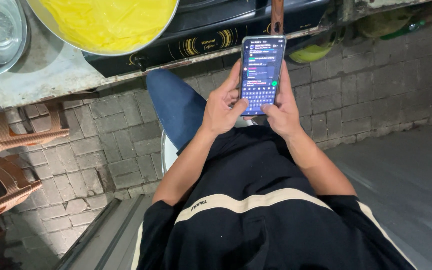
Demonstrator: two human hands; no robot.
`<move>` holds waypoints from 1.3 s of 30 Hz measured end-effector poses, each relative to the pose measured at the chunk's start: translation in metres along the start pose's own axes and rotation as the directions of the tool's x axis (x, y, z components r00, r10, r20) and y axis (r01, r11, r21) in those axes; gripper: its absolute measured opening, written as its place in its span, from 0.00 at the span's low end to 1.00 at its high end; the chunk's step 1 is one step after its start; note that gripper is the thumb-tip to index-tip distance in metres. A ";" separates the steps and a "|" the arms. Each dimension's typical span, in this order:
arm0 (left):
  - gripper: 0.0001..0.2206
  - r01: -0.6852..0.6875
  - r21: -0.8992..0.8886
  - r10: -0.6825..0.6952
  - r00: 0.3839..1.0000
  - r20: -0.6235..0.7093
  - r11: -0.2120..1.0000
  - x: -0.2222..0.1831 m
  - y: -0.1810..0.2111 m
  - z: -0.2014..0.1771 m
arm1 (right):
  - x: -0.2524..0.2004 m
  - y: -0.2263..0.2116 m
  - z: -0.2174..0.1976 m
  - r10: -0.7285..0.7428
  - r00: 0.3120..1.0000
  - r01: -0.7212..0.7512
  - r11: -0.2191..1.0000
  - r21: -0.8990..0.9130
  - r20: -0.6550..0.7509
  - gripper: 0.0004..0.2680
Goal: The person prepares food by ladling batter into small pans on a stove, flipping the cooked sheets, and checking their phone between actions.
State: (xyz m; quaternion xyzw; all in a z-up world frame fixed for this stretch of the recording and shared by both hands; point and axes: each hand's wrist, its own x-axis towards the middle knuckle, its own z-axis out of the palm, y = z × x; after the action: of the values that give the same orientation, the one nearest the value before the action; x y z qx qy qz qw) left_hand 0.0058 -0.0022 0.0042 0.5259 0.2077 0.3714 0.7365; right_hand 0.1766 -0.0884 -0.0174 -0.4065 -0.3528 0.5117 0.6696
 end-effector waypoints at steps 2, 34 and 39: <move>0.35 0.005 -0.016 -0.006 1.000 -0.009 1.000 0.000 -0.001 0.000 | 0.005 -0.011 0.007 0.001 0.998 0.001 0.999 -0.035 0.056 0.39; 0.28 -0.008 0.136 0.069 0.888 -0.455 0.991 -0.018 0.030 -0.039 | 0.073 0.003 0.075 0.229 0.947 -0.246 0.968 0.053 0.223 0.27; 0.25 -0.024 0.189 0.123 0.835 -0.536 0.982 -0.025 0.032 -0.048 | 0.092 0.041 0.053 0.294 0.927 -0.314 0.948 0.053 0.232 0.19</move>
State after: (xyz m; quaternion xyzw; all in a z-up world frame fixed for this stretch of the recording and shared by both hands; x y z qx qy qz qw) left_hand -0.0546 0.0137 0.0145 0.4683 0.4197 0.5142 0.5832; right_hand 0.1343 0.0169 -0.0272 -0.3666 -0.3347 0.6664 0.5563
